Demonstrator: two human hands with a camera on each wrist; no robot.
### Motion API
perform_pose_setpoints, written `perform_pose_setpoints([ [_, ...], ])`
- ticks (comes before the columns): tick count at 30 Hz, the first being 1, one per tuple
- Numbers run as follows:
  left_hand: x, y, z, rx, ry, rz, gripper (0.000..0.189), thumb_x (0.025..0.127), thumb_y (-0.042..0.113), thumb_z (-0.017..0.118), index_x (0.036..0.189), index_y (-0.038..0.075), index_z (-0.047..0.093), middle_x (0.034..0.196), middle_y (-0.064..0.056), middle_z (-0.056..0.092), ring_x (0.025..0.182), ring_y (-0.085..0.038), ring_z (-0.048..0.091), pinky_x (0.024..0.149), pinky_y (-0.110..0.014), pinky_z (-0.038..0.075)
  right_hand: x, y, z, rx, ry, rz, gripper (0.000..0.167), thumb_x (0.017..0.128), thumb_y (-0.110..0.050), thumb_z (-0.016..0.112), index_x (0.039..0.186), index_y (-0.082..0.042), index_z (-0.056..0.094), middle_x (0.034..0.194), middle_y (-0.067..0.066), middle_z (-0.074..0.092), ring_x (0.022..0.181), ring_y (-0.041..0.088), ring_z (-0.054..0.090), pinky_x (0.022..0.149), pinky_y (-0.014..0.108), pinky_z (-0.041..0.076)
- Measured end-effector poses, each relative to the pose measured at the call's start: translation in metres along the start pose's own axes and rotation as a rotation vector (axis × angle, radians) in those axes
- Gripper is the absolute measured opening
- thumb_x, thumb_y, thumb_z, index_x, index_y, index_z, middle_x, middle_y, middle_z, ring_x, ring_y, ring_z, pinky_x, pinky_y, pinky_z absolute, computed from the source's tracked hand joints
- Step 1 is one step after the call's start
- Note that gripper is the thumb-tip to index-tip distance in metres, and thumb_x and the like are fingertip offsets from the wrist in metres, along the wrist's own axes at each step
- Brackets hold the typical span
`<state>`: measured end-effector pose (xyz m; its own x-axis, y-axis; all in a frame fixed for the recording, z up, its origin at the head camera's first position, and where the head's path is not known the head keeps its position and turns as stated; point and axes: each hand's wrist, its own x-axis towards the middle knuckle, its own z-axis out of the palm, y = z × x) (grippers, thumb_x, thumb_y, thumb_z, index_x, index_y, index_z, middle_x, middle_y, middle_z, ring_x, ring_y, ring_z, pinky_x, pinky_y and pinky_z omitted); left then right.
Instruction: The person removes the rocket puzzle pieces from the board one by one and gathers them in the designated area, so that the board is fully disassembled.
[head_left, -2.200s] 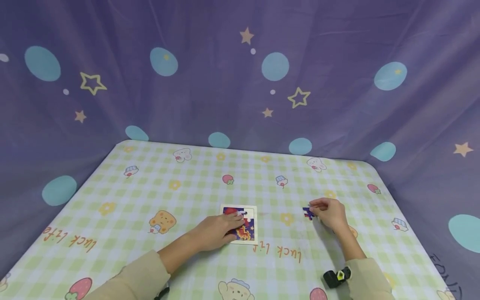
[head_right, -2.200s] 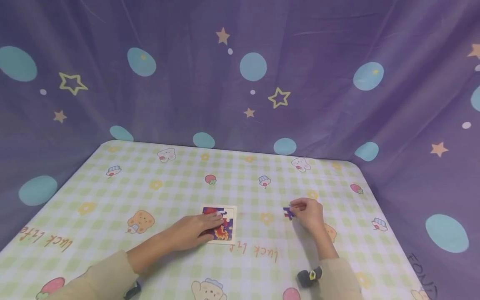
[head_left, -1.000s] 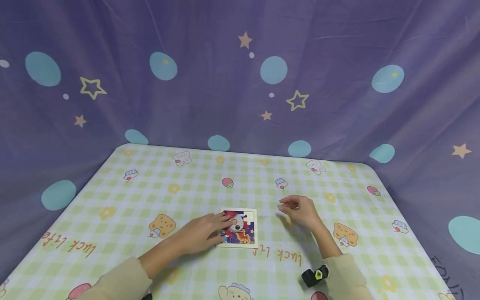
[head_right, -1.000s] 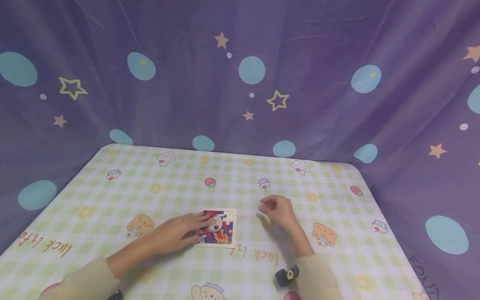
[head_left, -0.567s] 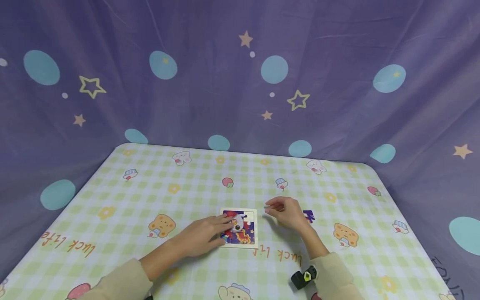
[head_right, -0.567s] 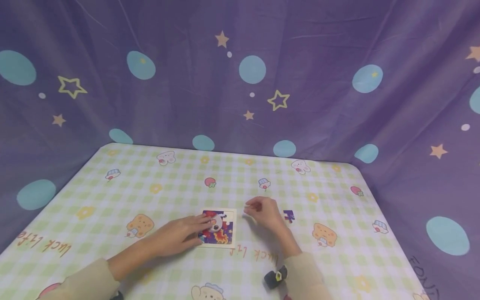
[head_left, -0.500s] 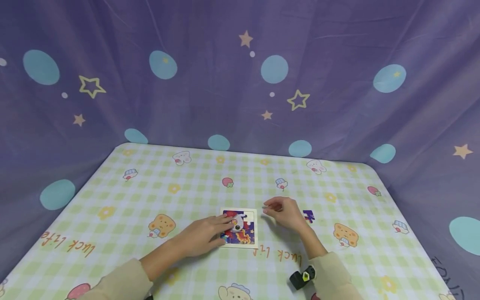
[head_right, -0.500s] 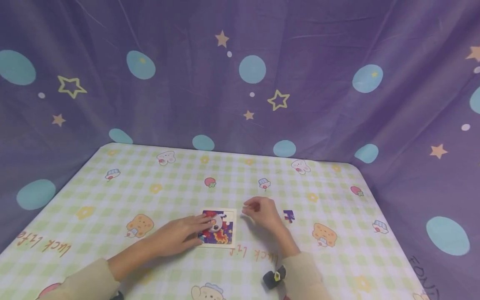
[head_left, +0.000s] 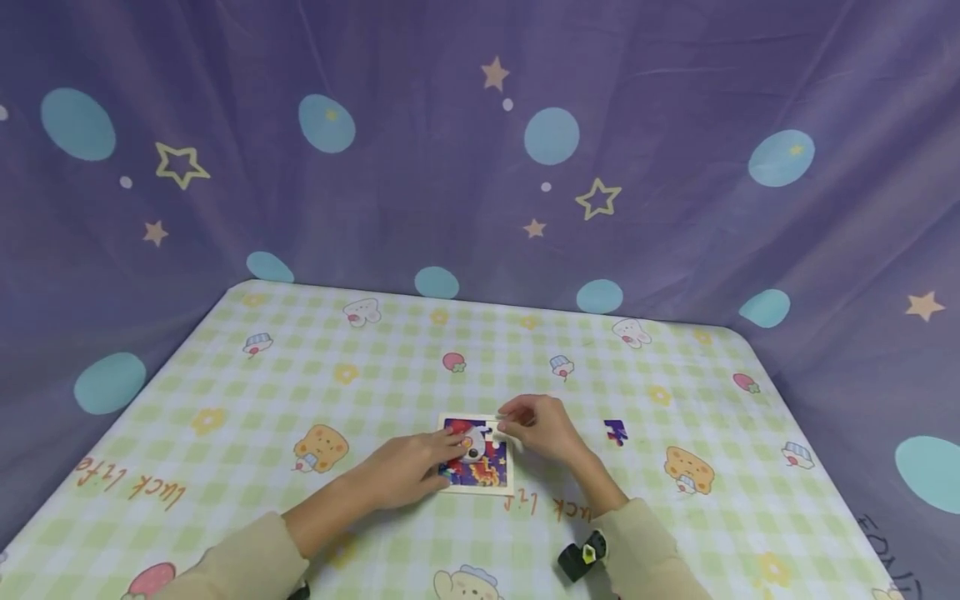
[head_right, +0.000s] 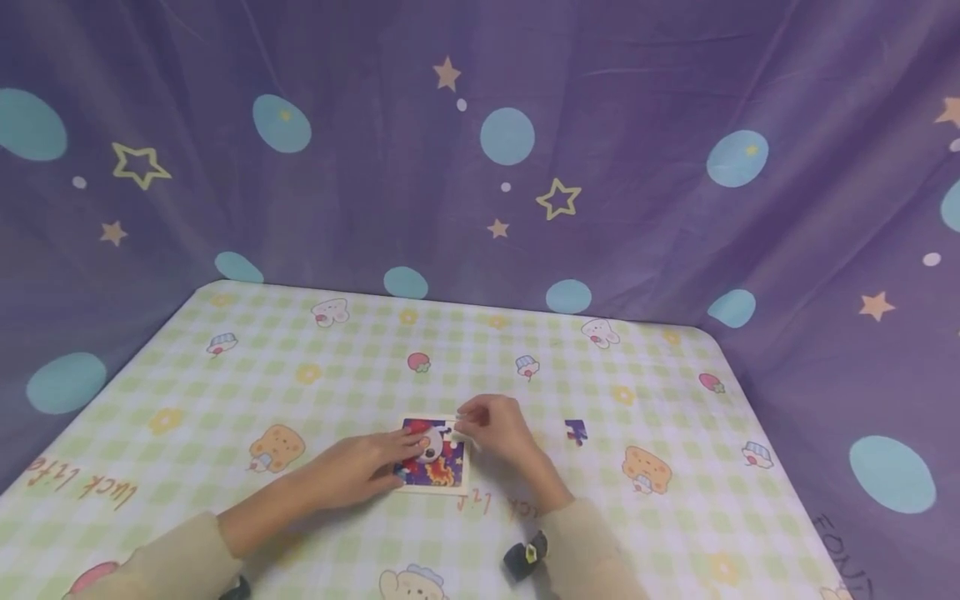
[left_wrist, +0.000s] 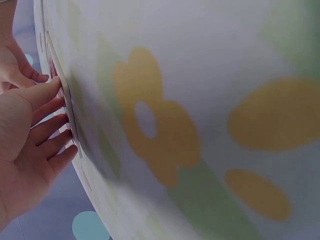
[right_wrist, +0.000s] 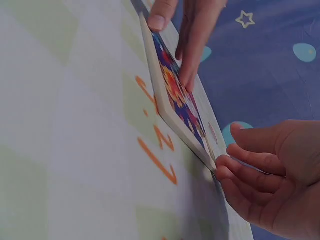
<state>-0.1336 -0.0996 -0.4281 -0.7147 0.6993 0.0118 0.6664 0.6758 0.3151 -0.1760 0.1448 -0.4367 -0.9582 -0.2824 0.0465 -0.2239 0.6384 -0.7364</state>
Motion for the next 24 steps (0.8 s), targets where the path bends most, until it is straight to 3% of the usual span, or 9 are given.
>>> perform_pose_setpoints([
  [9, 0.001, -0.002, 0.000, -0.023, 0.000, 0.008, 0.050, 0.089, 0.027, 0.066, 0.135, 0.011, 0.055, 0.143, -0.007, 0.053, 0.131, -0.028, 0.053, 0.105, -0.045, 0.048, -0.002, -0.009, 0.012, 0.002, -0.028, -0.061, 0.013, 0.085, -0.011, 0.072, 0.097, -0.006, 0.071, 0.085, 0.005, 0.073, 0.071, 0.008, 0.061, 0.060, 0.015, 0.050],
  [24, 0.003, -0.001, -0.003, 0.003, -0.008, 0.014, 0.050, 0.088, 0.029, 0.067, 0.133, 0.009, 0.057, 0.142, -0.008, 0.054, 0.130, -0.028, 0.054, 0.103, -0.044, 0.050, -0.002, -0.021, 0.019, 0.002, -0.017, -0.039, 0.011, 0.085, -0.012, 0.072, 0.094, -0.006, 0.072, 0.084, 0.006, 0.072, 0.071, 0.009, 0.061, 0.063, 0.015, 0.050],
])
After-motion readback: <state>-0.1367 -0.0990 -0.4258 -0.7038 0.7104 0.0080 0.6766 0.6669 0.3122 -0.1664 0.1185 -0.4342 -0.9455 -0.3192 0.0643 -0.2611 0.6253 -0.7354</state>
